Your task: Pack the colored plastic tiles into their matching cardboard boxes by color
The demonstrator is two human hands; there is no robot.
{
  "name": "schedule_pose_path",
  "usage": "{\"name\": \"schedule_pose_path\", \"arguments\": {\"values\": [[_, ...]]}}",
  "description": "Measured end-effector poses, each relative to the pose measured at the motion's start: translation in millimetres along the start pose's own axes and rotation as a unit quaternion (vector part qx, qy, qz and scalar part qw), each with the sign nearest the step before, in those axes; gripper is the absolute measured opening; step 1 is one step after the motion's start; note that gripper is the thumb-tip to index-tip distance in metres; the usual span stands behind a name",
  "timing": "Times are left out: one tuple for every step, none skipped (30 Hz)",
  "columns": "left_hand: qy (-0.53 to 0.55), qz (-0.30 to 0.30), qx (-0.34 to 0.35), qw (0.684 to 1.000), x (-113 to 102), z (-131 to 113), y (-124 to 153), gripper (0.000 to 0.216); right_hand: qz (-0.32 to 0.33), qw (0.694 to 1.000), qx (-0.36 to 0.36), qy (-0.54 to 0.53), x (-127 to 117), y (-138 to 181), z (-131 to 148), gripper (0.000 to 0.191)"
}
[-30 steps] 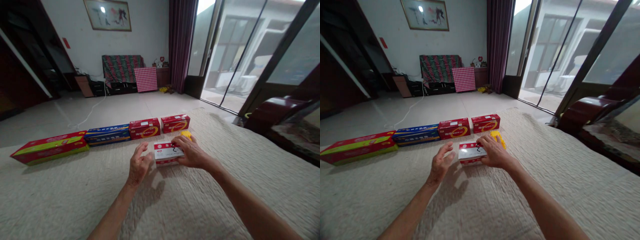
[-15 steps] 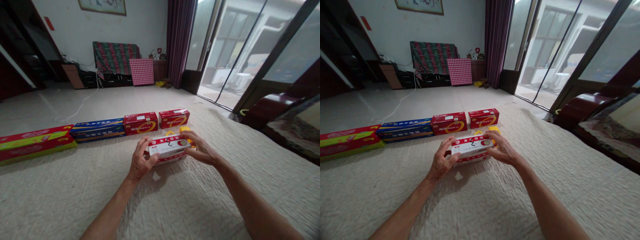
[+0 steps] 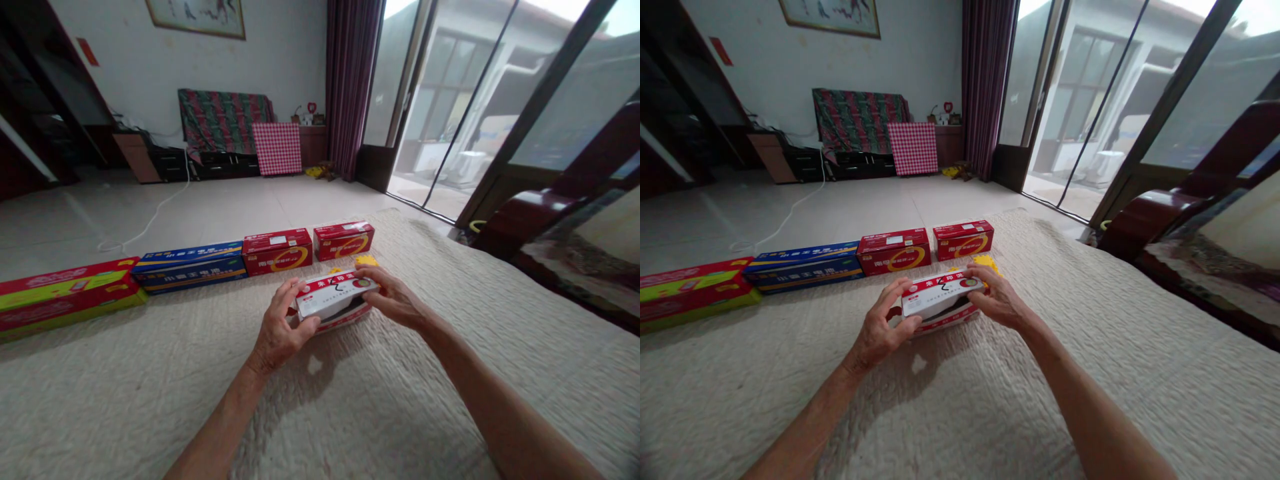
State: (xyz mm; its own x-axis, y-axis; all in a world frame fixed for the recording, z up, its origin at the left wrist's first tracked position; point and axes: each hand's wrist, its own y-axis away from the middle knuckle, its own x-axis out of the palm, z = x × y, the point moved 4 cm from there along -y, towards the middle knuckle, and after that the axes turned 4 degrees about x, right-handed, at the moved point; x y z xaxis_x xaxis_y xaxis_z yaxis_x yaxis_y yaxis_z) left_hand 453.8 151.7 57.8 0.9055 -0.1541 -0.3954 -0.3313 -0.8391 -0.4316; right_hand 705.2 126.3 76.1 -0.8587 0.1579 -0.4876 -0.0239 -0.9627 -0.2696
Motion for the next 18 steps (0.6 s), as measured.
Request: {"name": "schedule_pose_path", "arguments": {"values": [[-0.003, 0.005, 0.006, 1.0, -0.1, -1.9, -0.5, 0.055, -0.006, 1.0, 0.009, -0.013, -0.6, -0.5, -1.7, 0.035], [-0.005, 0.008, 0.011, 1.0, -0.2, -3.3, -1.0, 0.056, -0.012, 0.999, 0.021, -0.026, -1.0, -1.1, -3.4, 0.034], [-0.007, 0.006, 0.015, 1.0, -0.4, -4.1, -1.3, 0.056, -0.02, 0.999, 0.031, -0.037, -0.9, -1.5, -4.8, 0.034], [-0.007, 0.001, 0.014, 1.0, -0.9, -3.8, -1.5, 0.055, -0.03, 0.998, 0.037, -0.045, -0.5, -2.0, -5.4, 0.034], [-0.006, -0.008, 0.009, 1.0, -1.7, -2.4, -1.7, 0.052, -0.042, 0.997, 0.039, -0.05, 0.4, -2.4, -5.1, 0.035], [-0.003, -0.019, 0.001, 1.0, -2.9, 0.0, -1.8, 0.048, -0.056, 0.996, 0.036, -0.052, 2.1, -2.8, -4.2, 0.036], [0.002, -0.032, -0.01, 0.999, -4.6, 3.1, -1.9, 0.044, -0.068, 0.996, 0.031, -0.054, 4.7, -3.2, -3.0, 0.037], [0.007, -0.045, -0.021, 0.999, -6.7, 6.5, -2.1, 0.039, -0.084, 0.994, 0.029, -0.058, 7.8, -3.6, -1.8, 0.036], [0.012, -0.057, -0.03, 0.998, -9.3, 9.8, -2.4, 0.035, -0.097, 0.993, 0.029, -0.065, 11.7, -4.0, -1.0, 0.036], [0.017, -0.07, -0.036, 0.997, -12.5, 12.6, -2.9, 0.032, -0.108, 0.991, 0.033, -0.073, 16.0, -4.3, -0.4, 0.034], [0.021, -0.086, -0.037, 0.995, -16.4, 14.4, -3.6, 0.029, -0.117, 0.989, 0.041, -0.083, 20.5, -4.3, -0.2, 0.033], [0.023, -0.102, -0.034, 0.994, -20.7, 15.4, -4.5, 0.026, -0.121, 0.987, 0.052, -0.092, 25.1, -4.0, 0.0, 0.032], [0.024, -0.119, -0.029, 0.992, -25.2, 15.7, -5.5, 0.024, -0.12, 0.986, 0.062, -0.099, 29.5, -3.3, 0.6, 0.033], [0.025, -0.135, -0.025, 0.99, -29.7, 15.8, -6.6, 0.022, -0.117, 0.985, 0.067, -0.105, 33.2, -2.3, 2.1, 0.036], [0.025, -0.148, -0.025, 0.988, -33.8, 16.2, -7.6, 0.023, -0.111, 0.986, 0.066, -0.107, 36.3, -0.8, 4.5, 0.041], [0.026, -0.159, -0.033, 0.986, -37.5, 17.5, -8.6, 0.024, -0.107, 0.987, 0.059, -0.106, 38.4, 1.0, 7.7, 0.047], [0.026, -0.168, -0.05, 0.984, -40.6, 19.7, -9.5, 0.025, -0.104, 0.989, 0.045, -0.099, 40.1, 2.9, 11.5, 0.052], [0.027, -0.176, -0.071, 0.981, -43.3, 22.7, -10.1, 0.026, -0.102, 0.991, 0.028, -0.086, 41.6, 5.0, 15.3, 0.056]]}}
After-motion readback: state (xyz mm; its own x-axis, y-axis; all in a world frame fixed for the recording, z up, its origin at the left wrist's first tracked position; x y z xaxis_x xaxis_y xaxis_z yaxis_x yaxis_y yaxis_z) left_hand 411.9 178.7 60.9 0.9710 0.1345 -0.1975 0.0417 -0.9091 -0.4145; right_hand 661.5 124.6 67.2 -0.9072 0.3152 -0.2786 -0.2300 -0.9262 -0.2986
